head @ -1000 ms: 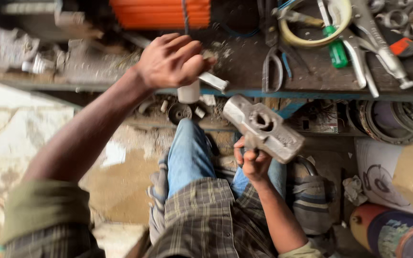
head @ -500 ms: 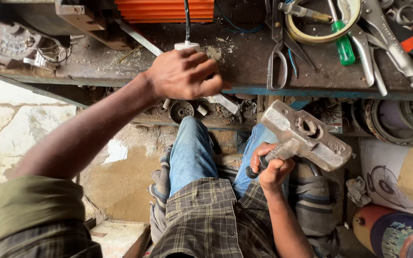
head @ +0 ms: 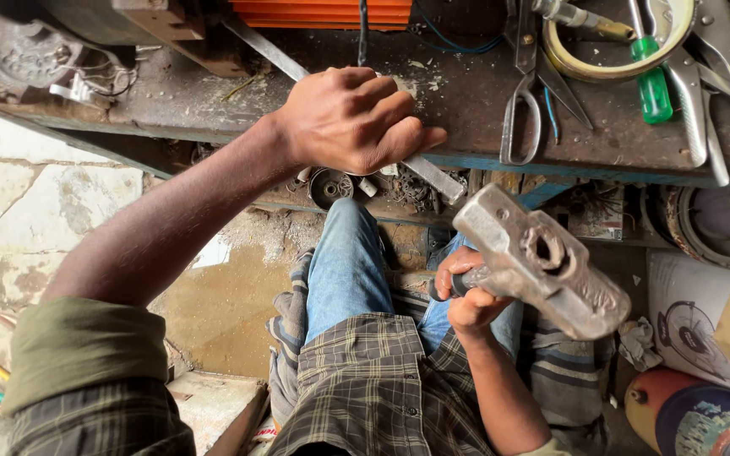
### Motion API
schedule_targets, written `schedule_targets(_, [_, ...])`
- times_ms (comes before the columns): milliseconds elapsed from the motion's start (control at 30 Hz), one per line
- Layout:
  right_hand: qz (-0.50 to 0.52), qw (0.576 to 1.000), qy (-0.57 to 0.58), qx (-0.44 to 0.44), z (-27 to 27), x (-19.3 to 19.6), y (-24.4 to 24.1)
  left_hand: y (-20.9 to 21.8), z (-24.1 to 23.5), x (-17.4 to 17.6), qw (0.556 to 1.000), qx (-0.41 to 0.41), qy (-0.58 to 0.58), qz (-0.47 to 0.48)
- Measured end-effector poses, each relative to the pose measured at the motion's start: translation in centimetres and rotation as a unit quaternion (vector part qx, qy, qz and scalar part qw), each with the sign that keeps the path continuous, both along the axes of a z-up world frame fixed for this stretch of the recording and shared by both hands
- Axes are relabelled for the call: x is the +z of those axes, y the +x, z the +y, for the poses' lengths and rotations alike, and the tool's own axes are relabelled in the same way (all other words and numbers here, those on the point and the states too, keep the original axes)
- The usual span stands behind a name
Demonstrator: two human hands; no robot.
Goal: The person disassembles an electric motor by using a hammer and chisel to loosen the housing, then removes the rotor and stator. They inspect the stator windings and place the components on the workbench.
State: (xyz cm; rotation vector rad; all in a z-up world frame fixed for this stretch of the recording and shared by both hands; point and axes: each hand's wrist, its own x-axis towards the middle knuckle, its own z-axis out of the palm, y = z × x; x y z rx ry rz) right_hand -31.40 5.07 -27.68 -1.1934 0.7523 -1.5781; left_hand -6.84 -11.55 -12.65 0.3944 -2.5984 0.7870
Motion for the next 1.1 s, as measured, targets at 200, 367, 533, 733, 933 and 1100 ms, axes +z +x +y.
schedule_targets(200, [0.011, 0.999, -0.044, -0.003, -1.0, 0.1, 0.4, -0.3, -0.1, 0.5, 0.999, 0.002, -0.037, 0.013])
schedule_targets(367, [-0.005, 0.999, -0.046, -0.005, -1.0, -1.2, -0.3, -0.8, 0.0, 0.9, 0.999, 0.007, -0.038, 0.018])
schedule_targets(533, [0.008, 1.0, 0.009, 0.016, -0.3, -0.7, -5.5, -0.4, 0.1, 0.9, 0.999, -0.018, -0.038, 0.034])
schedule_targets(733, [-0.108, 0.994, -0.003, -0.014, 2.2, 1.5, -5.4, -0.5, -0.5, -0.2, 0.998, 0.016, -0.044, 0.036])
schedule_targets(933, [0.039, 0.997, 0.052, 0.031, 0.7, 0.5, -3.4, -0.2, 0.1, 1.3, 0.999, 0.032, -0.02, 0.028])
schedule_targets(1100, [-0.056, 0.996, 0.072, -0.001, 1.3, -0.6, -5.5, 1.4, -0.6, 0.6, 0.999, 0.006, -0.041, 0.018])
